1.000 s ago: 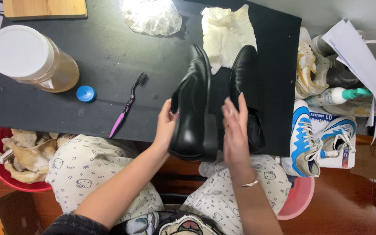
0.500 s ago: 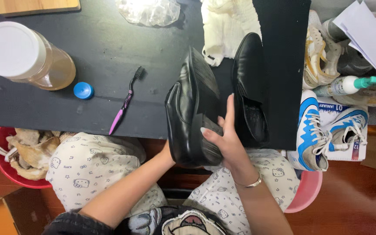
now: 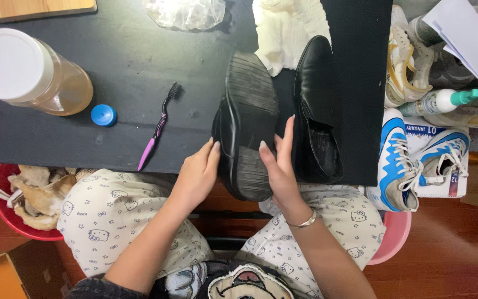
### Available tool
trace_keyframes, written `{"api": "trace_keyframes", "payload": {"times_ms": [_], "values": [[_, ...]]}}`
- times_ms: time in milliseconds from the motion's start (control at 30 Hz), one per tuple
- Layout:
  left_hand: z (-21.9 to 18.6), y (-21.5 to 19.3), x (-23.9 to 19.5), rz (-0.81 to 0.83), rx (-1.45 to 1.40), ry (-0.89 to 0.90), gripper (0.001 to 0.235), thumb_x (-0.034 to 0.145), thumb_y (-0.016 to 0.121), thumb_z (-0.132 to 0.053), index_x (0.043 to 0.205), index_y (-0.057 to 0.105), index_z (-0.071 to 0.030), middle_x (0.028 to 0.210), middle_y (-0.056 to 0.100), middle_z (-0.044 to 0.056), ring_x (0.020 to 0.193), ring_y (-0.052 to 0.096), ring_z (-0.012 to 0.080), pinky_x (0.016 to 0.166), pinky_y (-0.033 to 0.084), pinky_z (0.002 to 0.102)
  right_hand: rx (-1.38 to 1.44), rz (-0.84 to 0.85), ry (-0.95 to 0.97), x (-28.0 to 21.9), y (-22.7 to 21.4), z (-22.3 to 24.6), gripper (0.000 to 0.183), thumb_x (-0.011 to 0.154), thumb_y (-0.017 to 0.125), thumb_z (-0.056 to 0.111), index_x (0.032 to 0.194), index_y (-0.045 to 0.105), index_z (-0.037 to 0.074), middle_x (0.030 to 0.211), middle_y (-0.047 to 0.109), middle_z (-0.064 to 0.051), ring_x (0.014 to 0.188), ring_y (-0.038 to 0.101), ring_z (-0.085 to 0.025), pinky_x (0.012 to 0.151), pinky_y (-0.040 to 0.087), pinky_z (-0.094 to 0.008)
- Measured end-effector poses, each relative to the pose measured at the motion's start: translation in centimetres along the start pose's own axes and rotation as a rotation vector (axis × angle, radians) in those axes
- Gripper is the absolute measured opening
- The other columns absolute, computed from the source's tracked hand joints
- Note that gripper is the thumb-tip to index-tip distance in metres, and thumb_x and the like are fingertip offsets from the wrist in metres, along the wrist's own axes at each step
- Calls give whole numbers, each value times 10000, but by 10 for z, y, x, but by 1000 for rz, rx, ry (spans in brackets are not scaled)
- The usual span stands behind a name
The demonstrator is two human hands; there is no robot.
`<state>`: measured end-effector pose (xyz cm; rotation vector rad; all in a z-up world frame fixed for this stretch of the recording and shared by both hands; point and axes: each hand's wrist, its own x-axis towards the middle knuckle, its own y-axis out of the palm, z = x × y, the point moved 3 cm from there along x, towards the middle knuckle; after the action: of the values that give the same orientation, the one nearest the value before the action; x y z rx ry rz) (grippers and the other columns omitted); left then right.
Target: The person cleans a black leather shoe by applying liquid from a jar with a toothbrush, scrubbing the surface, and wiping it with a white cloth. The person repeats the scrubbing and wiping steps on the same shoe.
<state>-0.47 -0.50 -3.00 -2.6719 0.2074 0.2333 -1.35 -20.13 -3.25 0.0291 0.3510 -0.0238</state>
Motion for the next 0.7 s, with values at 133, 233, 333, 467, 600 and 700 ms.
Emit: {"api": "trace_keyframes", "payload": {"times_ms": [133, 233, 333, 467, 600, 700], "values": [[9, 9, 0, 104, 167, -177, 639, 1028, 478, -414, 1419, 472, 91, 1024, 683, 332, 1019, 651, 470, 887, 513, 489, -102, 38, -147, -2, 7, -10, 898, 1057, 494, 392, 1632, -152, 150, 1733, -97, -209, 1587, 61, -385, 1244, 173, -496], [11, 13, 1, 90, 284, -128, 680, 999, 496, -431, 1431, 474, 93, 1030, 687, 325, 995, 657, 478, 866, 516, 509, -105, 75, -167, -2, 8, -17, 850, 1083, 463, 406, 1644, -116, 136, 1752, -121, -170, 1607, 19, -380, 1270, 125, -490], [13, 6, 5, 18, 286, -78, 690, 974, 601, -462, 1399, 504, 73, 1020, 703, 306, 968, 683, 455, 849, 531, 493, -109, 77, -56, 4, 4, -16, 822, 1060, 394, 468, 1632, -118, 174, 1724, -181, -126, 1592, -36, -359, 1246, 107, -479], [-1, -5, 6, -208, -151, -18, 630, 912, 795, -271, 1382, 520, 47, 885, 703, 196, 796, 639, 231, 710, 522, 329, 4, 56, 116, 5, 4, -11, 759, 1025, 264, 559, 1632, -90, 271, 1720, -141, -84, 1571, 20, -350, 1238, 96, -455], [-27, -21, 7, -104, -852, 36, 775, 892, 709, -55, 1533, 277, -117, 810, 703, -32, 699, 602, 18, 625, 476, 179, 215, 198, 210, 9, 14, -10, 731, 1031, 196, 609, 1647, -98, 347, 1670, 231, -249, 1542, 273, -381, 1230, 170, -457], [-36, -20, -1, -144, -436, 177, 777, 892, 756, -18, 1565, 371, -73, 648, 370, 0, 583, 350, 67, 549, 301, 254, 236, 178, 216, 12, 16, -10, 736, 1032, 194, 586, 1666, -29, 287, 1614, 338, -211, 1492, 347, -333, 1229, 210, -449]]}}
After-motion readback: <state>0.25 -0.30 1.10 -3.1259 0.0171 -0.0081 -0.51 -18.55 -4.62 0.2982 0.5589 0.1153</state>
